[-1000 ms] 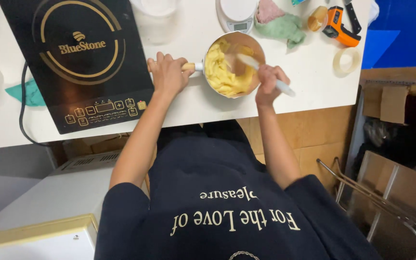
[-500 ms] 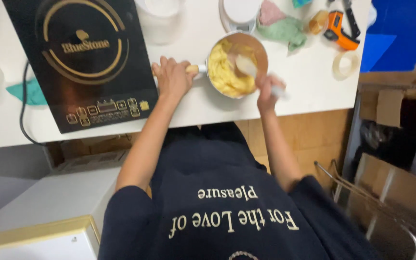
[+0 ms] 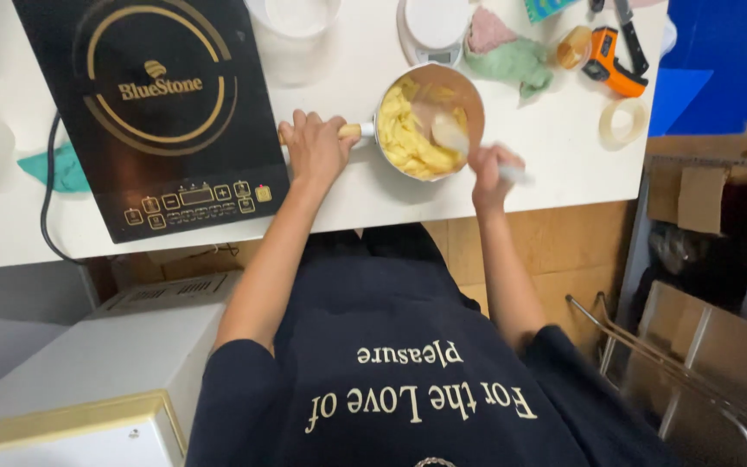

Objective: Stirring a thick yellow mixture in a saucepan over an induction heater in a kitchen setting.

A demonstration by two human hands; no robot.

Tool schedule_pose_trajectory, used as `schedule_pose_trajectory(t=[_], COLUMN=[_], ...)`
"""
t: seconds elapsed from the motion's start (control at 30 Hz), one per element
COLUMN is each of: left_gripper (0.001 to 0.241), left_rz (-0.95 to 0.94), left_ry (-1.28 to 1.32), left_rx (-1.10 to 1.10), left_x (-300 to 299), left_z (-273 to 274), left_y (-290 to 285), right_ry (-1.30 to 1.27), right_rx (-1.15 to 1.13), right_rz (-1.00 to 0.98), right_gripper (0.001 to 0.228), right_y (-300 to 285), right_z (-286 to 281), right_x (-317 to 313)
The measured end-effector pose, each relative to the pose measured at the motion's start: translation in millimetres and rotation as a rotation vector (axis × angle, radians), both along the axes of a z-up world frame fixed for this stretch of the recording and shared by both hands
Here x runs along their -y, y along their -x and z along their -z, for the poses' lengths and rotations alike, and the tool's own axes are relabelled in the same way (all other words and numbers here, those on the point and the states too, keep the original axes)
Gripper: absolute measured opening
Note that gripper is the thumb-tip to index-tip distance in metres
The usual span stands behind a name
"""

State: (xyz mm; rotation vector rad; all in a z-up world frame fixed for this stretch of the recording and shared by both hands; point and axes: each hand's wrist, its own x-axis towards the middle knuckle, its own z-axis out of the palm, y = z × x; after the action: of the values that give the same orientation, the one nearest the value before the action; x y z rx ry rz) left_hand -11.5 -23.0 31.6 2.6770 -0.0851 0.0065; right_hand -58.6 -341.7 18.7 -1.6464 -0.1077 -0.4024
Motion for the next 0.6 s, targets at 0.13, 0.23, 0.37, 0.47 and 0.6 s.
schedule_pose_trajectory(t=[0.13, 0.23, 0.37, 0.47, 0.6], left_gripper=[0.029, 0.031, 0.029, 0.028, 0.028], left_rz=[0.001, 0.000, 0.150, 0.274, 0.326], left_ry=[-0.015, -0.029, -0.039, -0.060, -0.090], left_rx=[-0.010, -0.039, 0.025, 0.075, 0.062], left_x=[1.8, -4.7, -18.5, -27.7, -29.1], left_z=[3.2, 2.8, 17.0, 10.1, 10.7], left_y=[8.7, -4.1, -24.7, -55.4, -71.5], right_ry=[-0.140, -0.504, -0.407, -0.140, 0.301], right_rx=[0.019, 0.024, 0.073, 0.021, -0.090], right_rz=[-0.061, -0.103, -0.221, -0.305, -0.358], right_gripper=[0.039, 0.037, 0.033, 0.035, 0.029], right_y=[2.3, -32.5, -50.6, -23.4, 8.2], right_z=[-43.6, -48.2, -27.1, 0.7, -12.6], right_x=[-11.7, -9.8, -31.4, -27.3, 10.5])
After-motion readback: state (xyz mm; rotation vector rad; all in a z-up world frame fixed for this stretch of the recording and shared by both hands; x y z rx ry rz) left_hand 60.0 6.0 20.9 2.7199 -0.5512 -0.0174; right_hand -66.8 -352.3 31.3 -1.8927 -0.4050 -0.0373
